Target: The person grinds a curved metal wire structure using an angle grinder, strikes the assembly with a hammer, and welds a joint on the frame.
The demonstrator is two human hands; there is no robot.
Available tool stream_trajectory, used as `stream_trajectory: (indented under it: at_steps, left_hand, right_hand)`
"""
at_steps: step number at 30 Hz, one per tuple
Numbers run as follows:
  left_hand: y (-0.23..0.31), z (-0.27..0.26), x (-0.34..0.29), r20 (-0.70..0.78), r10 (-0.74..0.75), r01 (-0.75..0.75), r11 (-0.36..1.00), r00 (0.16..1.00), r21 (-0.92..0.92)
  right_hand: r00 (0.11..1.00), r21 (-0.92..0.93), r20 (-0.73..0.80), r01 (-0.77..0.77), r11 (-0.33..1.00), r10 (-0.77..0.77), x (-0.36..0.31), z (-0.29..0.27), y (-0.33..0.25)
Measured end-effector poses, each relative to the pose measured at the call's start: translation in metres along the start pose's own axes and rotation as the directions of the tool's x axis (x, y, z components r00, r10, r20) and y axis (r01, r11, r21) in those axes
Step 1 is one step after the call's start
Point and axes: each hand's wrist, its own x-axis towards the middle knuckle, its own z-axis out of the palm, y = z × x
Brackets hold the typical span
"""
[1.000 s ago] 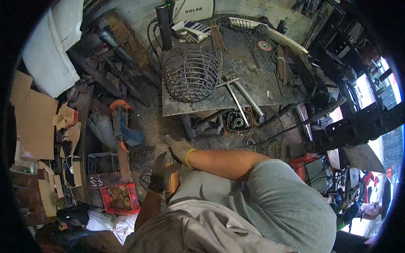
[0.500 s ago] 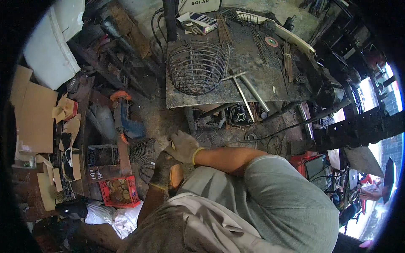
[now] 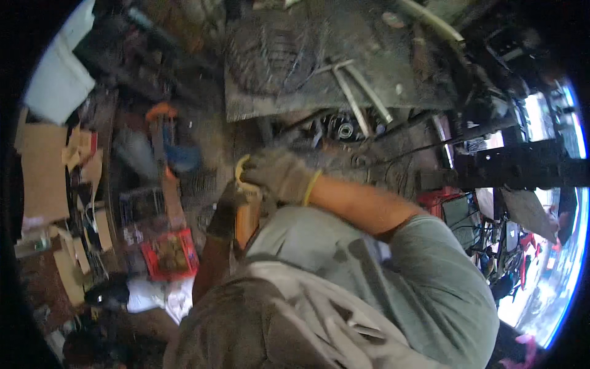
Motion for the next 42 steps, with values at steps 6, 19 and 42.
stream_trajectory:
  at_steps: [6,19,42]
  left_hand:
    - [0.015,0.024,0.014,0.154,0.015,0.005,0.992,0.988,-0.129]
    - [-0.030,0.005,0.044,0.220,0.002,-0.003,1.000,0.976,0.005]
    - [0.007,0.038,0.033,0.173,-0.133,0.138,0.990,0.976,-0.017]
  right_hand:
    - [0.715,0.002,0.321,-0.656,0.755,0.621,-0.002,-0.036,-0.019]
    - [0.721,-0.088,0.355,-0.608,0.789,0.595,-0.012,-0.036,-0.021]
    - [0.855,0.311,-0.074,-0.469,0.827,0.513,-0.037,-0.035,0.007]
